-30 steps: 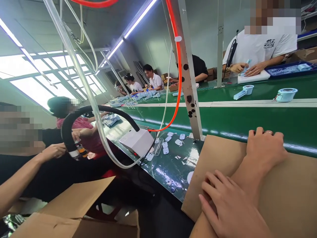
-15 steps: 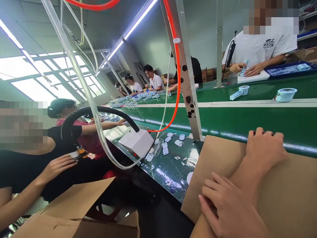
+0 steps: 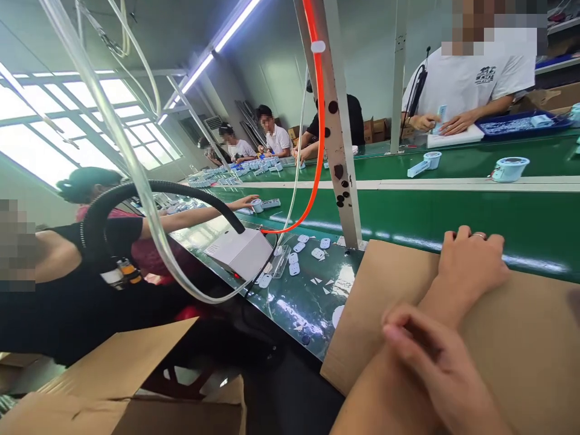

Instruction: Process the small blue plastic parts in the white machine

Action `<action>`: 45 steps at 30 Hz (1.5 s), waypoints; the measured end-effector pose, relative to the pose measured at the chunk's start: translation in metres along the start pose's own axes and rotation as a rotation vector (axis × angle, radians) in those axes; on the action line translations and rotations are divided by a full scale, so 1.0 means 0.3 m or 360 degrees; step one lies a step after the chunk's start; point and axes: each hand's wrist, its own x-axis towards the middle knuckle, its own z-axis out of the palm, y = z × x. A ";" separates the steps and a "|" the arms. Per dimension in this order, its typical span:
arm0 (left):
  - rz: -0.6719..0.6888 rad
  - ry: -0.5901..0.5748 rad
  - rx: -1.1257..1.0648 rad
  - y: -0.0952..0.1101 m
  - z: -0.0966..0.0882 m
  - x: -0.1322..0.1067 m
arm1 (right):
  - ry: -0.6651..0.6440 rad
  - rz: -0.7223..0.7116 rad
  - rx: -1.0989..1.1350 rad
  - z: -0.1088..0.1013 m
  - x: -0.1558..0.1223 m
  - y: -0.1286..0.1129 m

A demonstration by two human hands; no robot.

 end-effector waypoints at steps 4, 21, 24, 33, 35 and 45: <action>-0.0014 0.0028 -0.0006 0.004 -0.014 -0.005 | 0.0270 0.0301 0.0634 -0.067 0.011 -0.006; 0.0065 0.0039 -0.0025 0.003 -0.016 0.008 | 0.0414 0.0650 0.1425 -0.078 -0.004 -0.034; 0.0087 0.0050 -0.0028 -0.003 -0.007 0.011 | 0.0439 0.0728 0.1497 -0.078 -0.002 -0.042; 0.0098 0.0087 -0.0021 -0.006 -0.002 0.013 | 0.0401 0.0731 0.1608 -0.079 -0.007 -0.044; 0.0107 0.0094 -0.0021 -0.006 0.000 0.014 | 0.0406 0.0725 0.1625 -0.081 -0.004 -0.045; 0.0149 0.0122 0.0007 -0.004 0.006 0.011 | 0.0468 0.0662 0.1772 -0.079 -0.007 -0.049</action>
